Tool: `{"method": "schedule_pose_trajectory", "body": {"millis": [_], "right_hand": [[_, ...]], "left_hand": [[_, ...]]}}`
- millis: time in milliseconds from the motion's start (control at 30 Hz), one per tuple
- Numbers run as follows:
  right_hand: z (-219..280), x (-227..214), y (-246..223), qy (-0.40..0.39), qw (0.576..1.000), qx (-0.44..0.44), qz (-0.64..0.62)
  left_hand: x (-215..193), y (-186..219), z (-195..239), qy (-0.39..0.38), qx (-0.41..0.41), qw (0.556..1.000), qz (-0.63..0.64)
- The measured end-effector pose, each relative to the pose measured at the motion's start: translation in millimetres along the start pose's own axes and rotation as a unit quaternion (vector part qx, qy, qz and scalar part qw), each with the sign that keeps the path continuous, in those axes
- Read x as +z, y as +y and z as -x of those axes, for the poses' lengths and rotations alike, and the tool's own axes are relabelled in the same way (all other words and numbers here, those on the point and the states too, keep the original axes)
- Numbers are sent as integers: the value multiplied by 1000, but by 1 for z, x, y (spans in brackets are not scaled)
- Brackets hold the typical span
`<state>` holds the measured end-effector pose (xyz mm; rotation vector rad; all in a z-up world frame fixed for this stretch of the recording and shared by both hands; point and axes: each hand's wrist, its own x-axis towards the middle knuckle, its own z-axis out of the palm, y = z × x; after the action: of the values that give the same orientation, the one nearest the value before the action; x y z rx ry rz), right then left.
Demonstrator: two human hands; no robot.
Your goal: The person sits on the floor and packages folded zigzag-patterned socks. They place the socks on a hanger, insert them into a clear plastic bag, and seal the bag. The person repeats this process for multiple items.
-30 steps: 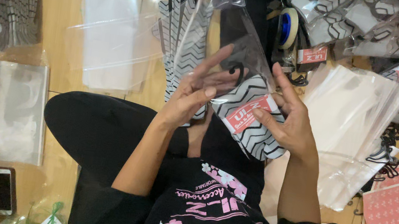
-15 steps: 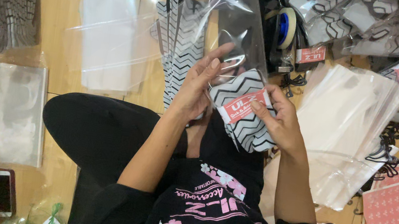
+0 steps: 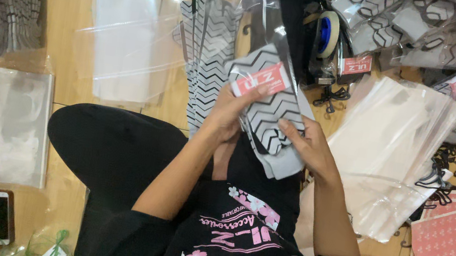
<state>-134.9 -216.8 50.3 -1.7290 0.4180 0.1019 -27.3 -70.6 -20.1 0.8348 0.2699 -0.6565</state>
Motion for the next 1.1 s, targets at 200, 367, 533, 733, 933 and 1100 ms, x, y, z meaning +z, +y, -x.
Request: {"method": "schedule_pose_trajectory", "body": {"millis": [200,367,533,733,933,1100], "right_hand": [[0,-5,49,36,990,19,-133],[-4,0,29,48,942,-1,-331],[-13,-2,71,-50,900,-40,-432],[0,-16,40,90,990,84,-72],[-1,-56,-9,150,958,-200,-141],[-2,-64,-21,248,950,-150,-113]], "left_hand": [[9,5,8,24,33,999,-15],[25,-5,16,20,15,999,-46],[36,-29,34,-33,-39,994,-100],[19,-20,35,34,35,986,-158],[2,-47,61,-55,138,886,-439],[32,6,87,-345,77,793,-496]]}}
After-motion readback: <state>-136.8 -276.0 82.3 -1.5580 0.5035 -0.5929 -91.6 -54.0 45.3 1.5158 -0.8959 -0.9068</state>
